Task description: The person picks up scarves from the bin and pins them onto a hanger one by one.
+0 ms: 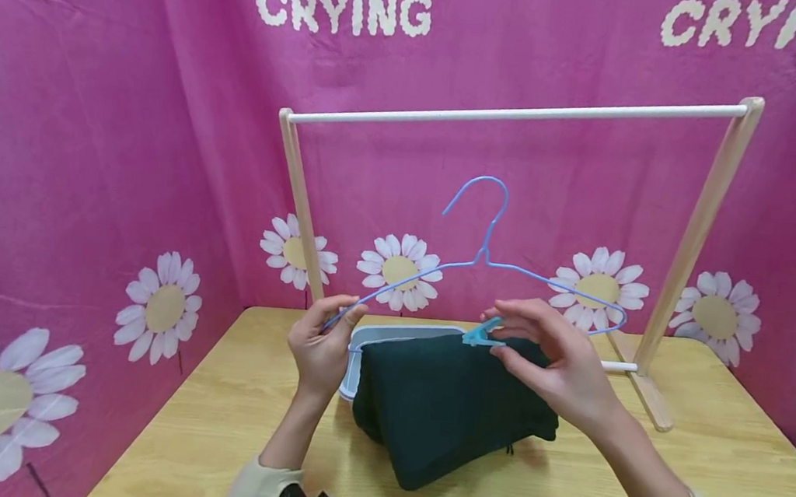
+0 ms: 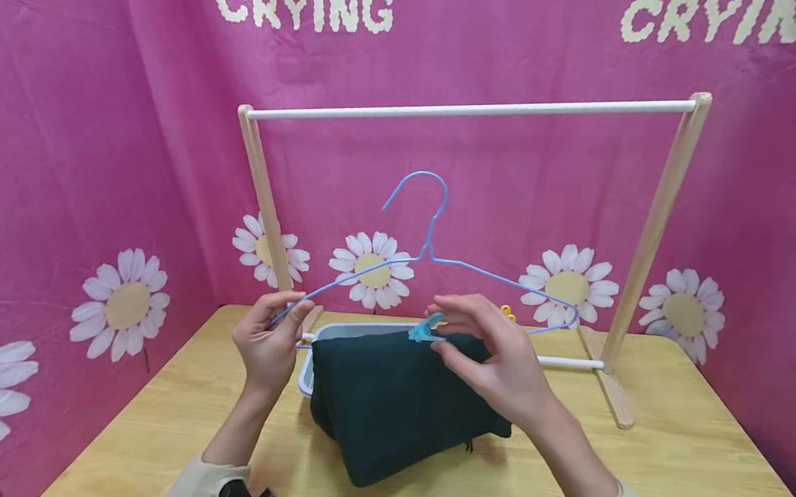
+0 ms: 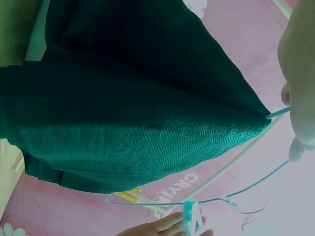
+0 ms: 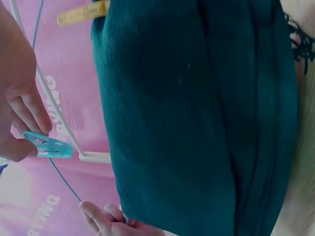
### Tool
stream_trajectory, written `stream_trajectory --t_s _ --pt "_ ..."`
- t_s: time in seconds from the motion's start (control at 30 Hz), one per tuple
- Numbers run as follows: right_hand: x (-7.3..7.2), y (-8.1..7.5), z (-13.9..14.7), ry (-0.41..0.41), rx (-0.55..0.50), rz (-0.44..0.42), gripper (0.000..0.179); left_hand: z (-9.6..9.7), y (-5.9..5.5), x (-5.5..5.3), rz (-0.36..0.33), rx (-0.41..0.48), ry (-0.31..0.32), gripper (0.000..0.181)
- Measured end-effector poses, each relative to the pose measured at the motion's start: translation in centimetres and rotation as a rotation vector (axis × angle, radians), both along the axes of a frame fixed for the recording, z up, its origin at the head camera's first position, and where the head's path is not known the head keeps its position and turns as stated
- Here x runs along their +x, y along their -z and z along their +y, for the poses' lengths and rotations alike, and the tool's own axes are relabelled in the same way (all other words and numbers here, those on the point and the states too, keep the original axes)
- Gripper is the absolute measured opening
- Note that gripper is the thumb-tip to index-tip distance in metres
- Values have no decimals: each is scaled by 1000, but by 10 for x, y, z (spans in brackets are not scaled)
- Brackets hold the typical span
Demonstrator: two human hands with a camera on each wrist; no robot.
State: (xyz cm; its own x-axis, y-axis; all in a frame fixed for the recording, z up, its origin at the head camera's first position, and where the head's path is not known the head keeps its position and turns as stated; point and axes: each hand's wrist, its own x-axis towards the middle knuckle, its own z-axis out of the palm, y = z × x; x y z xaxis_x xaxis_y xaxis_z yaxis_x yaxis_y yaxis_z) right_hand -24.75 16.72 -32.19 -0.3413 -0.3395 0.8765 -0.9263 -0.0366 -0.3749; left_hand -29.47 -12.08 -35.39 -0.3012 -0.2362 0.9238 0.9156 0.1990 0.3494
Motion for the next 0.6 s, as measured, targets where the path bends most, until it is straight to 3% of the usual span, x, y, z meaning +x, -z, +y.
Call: stream_trajectory --t_s 0.27,0.6 --pt "-9 -10 -29 -11 42 48 59 2 2 -7 100 -32 -24 22" --pt "-20 -14 -60 -25 103 71 52 2 4 -6 95 -42 -46 18"
